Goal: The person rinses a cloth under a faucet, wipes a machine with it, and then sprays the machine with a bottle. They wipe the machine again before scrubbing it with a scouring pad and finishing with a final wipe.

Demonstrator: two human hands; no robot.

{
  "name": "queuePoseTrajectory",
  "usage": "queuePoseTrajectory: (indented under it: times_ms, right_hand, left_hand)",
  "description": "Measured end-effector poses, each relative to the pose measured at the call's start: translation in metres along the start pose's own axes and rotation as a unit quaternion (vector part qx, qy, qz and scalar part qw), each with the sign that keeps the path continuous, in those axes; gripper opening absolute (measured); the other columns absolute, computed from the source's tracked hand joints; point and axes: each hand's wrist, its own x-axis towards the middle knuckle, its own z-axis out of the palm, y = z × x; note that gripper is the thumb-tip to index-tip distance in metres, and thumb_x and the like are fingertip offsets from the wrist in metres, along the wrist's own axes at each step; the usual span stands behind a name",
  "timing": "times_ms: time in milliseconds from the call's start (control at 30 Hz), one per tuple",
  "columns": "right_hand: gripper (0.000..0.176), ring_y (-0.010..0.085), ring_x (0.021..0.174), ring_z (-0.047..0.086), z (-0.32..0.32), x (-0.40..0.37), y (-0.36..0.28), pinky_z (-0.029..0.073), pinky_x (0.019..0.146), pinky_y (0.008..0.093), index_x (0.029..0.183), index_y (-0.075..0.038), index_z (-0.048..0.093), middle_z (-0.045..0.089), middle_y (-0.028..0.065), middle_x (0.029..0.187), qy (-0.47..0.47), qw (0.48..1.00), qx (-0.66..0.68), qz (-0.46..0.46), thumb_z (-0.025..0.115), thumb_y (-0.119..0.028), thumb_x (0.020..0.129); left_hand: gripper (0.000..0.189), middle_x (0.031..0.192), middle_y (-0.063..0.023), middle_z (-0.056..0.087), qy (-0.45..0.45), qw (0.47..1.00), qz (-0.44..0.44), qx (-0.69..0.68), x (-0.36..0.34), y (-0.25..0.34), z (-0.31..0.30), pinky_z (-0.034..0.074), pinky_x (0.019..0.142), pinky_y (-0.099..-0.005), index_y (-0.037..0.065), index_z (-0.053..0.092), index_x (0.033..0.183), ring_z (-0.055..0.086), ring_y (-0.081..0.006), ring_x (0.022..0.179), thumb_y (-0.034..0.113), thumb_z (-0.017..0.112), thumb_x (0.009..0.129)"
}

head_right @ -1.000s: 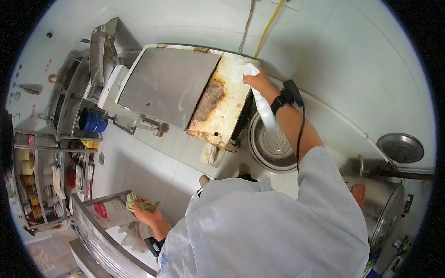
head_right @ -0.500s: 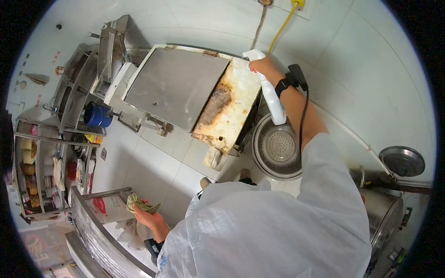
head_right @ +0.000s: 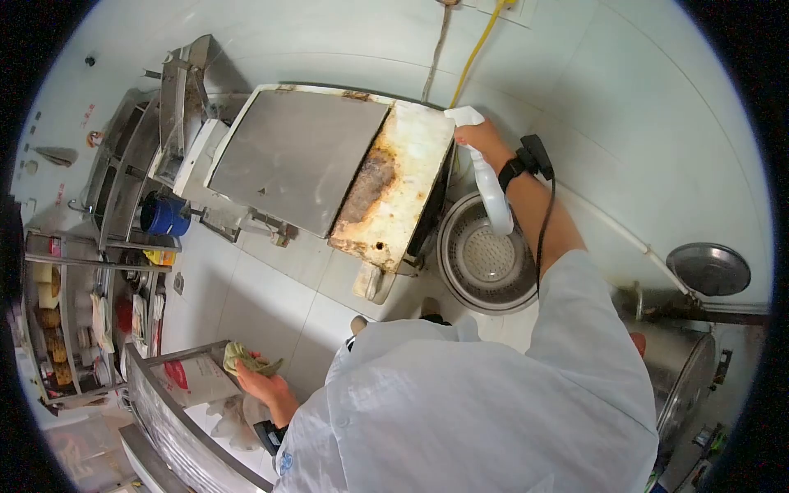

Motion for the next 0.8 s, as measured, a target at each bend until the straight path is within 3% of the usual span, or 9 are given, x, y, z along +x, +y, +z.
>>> queuePoseTrajectory:
  times_ms: [100,233,300,433,500,633,700,800]
  right_hand:
    - [0.02,0.0127,0.055,0.052,-0.011,0.018,0.031,0.041,0.052,0.0267,0.07,-0.002,0.059,0.059,0.0047,0.066,0.036,0.995,-0.082,0.051,0.065,-0.014,0.055]
    - [0.022,0.0141,0.054,0.052,-0.011,0.008,0.048,0.041,0.051,0.0262,0.074,-0.001,0.059,0.059,0.0057,0.067,0.134,0.991,-0.023,0.02,0.063,-0.014,0.058]
    - [0.025,0.0148,0.063,0.055,-0.009,-0.014,0.029,0.043,0.057,0.0273,0.08,-0.002,0.06,0.06,0.0056,0.071,0.006,0.997,0.078,0.018,0.065,-0.016,0.06]
    - [0.03,0.0154,0.066,0.055,-0.008,-0.024,0.034,0.044,0.061,0.027,0.088,-0.004,0.059,0.06,0.0053,0.078,-0.008,0.999,0.006,0.04,0.068,-0.019,0.063]
    - [0.022,0.0115,0.063,0.053,0.003,-0.046,0.024,0.042,0.058,0.0254,0.082,-0.006,0.059,0.059,0.0027,0.073,0.03,0.996,0.069,-0.042,0.066,-0.017,0.065]
    - [0.017,0.0106,0.061,0.052,0.009,-0.064,0.018,0.04,0.058,0.0242,0.08,-0.006,0.059,0.058,0.0014,0.071,0.053,0.99,0.121,-0.048,0.064,-0.013,0.065]
    - [0.019,0.0108,0.074,0.053,0.003,-0.057,0.028,0.04,0.068,0.0248,0.082,-0.006,0.059,0.059,0.0009,0.076,-0.021,0.998,0.032,0.05,0.063,-0.012,0.064]
    - [0.024,0.0114,0.079,0.053,0.006,-0.067,0.025,0.04,0.073,0.0242,0.088,-0.006,0.06,0.06,0.0011,0.083,-0.012,0.992,0.124,0.01,0.063,-0.01,0.065]
  left_hand:
    - [0.021,0.08,-0.0042,0.053,-0.012,1.0,-0.004,0.002,0.0,0.0,0.008,0.041,0.057,-0.0259,0.005,0.05,0.099,0.05,-0.014,0.068,0.02,0.045,0.085]
    - [0.021,0.081,-0.0037,0.053,-0.025,0.999,-0.019,0.0,-0.002,0.001,0.016,0.041,0.057,-0.0257,0.005,0.05,0.099,0.049,-0.0136,0.069,0.02,0.045,0.085]
    - [0.022,0.081,-0.0042,0.053,-0.034,0.999,-0.015,-0.004,0.0,-0.001,0.015,0.041,0.057,-0.0256,0.004,0.049,0.099,0.05,-0.0138,0.068,0.019,0.045,0.085]
    - [0.022,0.082,-0.005,0.053,-0.031,0.999,-0.019,-0.01,-0.001,-0.001,0.013,0.041,0.057,-0.0253,0.003,0.048,0.1,0.05,-0.014,0.068,0.018,0.045,0.085]
    - [0.022,0.081,-0.0046,0.053,-0.03,0.999,-0.022,-0.01,0.003,-0.005,0.009,0.041,0.056,-0.0249,0.003,0.049,0.099,0.05,-0.014,0.068,0.02,0.045,0.084]
    - [0.025,0.082,-0.0055,0.052,-0.035,0.999,-0.022,-0.007,0.0,-0.003,0.009,0.04,0.058,-0.0258,0.001,0.047,0.102,0.049,-0.014,0.068,0.019,0.045,0.085]
    - [0.025,0.082,-0.0058,0.052,-0.032,0.999,-0.024,0.001,-0.005,-0.001,0.011,0.04,0.059,-0.0261,0.001,0.048,0.102,0.049,-0.0142,0.069,0.019,0.045,0.084]
    - [0.026,0.082,-0.0062,0.052,-0.031,0.999,-0.024,0.007,-0.006,0.0,0.012,0.041,0.061,-0.0268,0.0,0.048,0.101,0.049,-0.0147,0.07,0.02,0.045,0.084]
